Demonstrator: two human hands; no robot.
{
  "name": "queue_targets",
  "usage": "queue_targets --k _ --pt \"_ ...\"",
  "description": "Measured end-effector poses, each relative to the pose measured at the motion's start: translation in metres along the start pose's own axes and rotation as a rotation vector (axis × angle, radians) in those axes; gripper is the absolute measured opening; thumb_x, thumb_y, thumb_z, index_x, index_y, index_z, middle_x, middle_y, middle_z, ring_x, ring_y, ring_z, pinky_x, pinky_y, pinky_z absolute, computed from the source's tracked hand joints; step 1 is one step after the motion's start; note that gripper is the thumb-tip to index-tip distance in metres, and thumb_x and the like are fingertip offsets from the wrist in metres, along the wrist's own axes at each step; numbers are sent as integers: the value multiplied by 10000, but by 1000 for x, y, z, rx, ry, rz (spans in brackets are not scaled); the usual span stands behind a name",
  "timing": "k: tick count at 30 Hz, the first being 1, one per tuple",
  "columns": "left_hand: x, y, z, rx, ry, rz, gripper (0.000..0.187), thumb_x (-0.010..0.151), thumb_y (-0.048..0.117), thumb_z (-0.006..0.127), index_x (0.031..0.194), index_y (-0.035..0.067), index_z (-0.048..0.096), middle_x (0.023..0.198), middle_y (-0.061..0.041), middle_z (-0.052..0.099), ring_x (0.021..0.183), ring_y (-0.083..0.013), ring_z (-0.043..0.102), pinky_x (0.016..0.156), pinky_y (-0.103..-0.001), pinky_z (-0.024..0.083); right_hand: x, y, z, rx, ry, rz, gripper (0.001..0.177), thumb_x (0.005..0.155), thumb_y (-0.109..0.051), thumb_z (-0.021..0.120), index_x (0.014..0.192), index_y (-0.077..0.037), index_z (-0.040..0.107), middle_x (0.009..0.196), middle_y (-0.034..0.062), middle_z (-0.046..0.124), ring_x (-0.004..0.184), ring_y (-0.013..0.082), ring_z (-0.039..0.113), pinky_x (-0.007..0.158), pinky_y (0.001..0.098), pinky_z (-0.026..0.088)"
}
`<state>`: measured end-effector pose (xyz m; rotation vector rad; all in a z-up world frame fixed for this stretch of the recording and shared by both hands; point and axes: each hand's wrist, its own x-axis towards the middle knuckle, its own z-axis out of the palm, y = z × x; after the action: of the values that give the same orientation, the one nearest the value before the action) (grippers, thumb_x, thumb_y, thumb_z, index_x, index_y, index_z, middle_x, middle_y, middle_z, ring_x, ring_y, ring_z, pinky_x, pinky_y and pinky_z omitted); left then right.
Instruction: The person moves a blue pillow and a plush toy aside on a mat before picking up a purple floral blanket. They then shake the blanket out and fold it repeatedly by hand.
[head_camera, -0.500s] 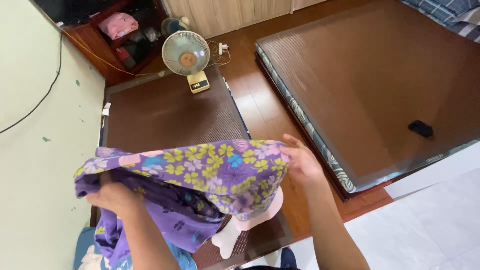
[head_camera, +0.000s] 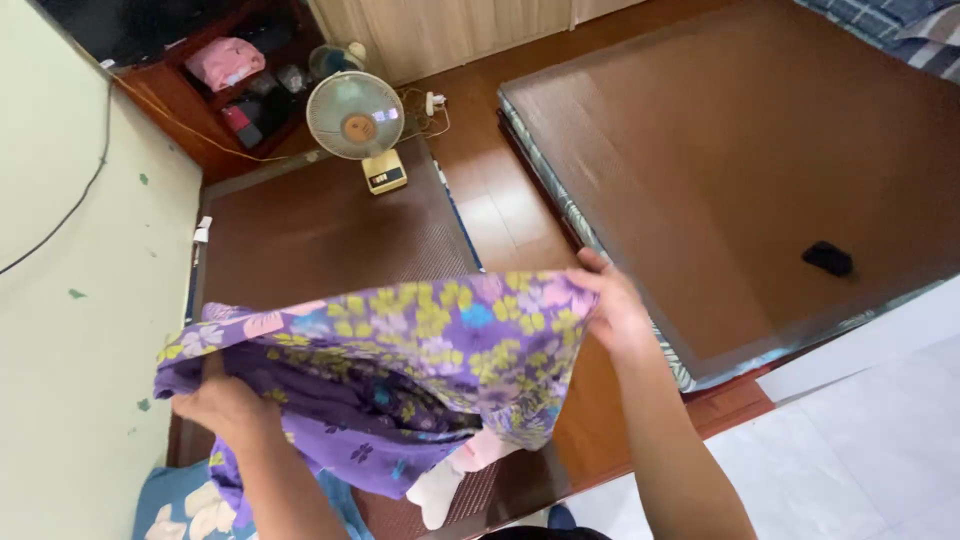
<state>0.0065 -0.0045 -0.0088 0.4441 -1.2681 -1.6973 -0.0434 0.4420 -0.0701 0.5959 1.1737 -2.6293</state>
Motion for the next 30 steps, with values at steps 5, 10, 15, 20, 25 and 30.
queue_targets --k 5,10,15,20,25,30 --pt "0 -1 -5 99 -84 81 142 974 -57 697 1114 -41 678 1119 -54 700 954 -154 629 847 -308 546 19 -23 -5 -42 14 -445 275 852 94 690 1101 -18 653 906 97 723 812 196 699 735 336 569" --pt "11 0 -19 84 -78 34 209 925 -35 709 1129 5 683 1108 -41 716 943 -139 666 844 -303 562 30 -54 8 -100 -87 -689 225 842 168 642 972 -2 713 914 83 706 809 161 660 737 287 544" --pt "11 -1 -22 219 -175 76 189 952 -25 757 1136 4 723 1099 -35 720 949 -123 647 879 -274 529 30 -69 33 -124 40 -828 173 887 153 685 939 -8 722 914 64 708 833 140 665 784 266 561" --pt "-3 27 -33 365 -195 127 170 943 -57 729 1105 -5 721 1062 -9 698 937 -107 613 879 -275 515 29 -58 49 -158 24 -734 238 859 125 645 998 -52 721 918 24 705 838 117 657 761 247 545" --pt "3 43 -25 312 -134 200 140 971 -75 710 1100 -19 713 1059 -38 703 941 -134 630 886 -286 517 36 -11 93 -477 -104 -721 197 868 102 699 1019 -21 728 933 7 705 861 84 639 777 224 516" --pt "20 60 -19 75 -155 237 169 969 -126 636 1102 -40 694 1078 -61 704 976 -156 657 934 -310 566 29 7 140 -574 -238 -610 166 891 78 693 1025 -12 733 947 1 725 878 78 663 812 220 527"
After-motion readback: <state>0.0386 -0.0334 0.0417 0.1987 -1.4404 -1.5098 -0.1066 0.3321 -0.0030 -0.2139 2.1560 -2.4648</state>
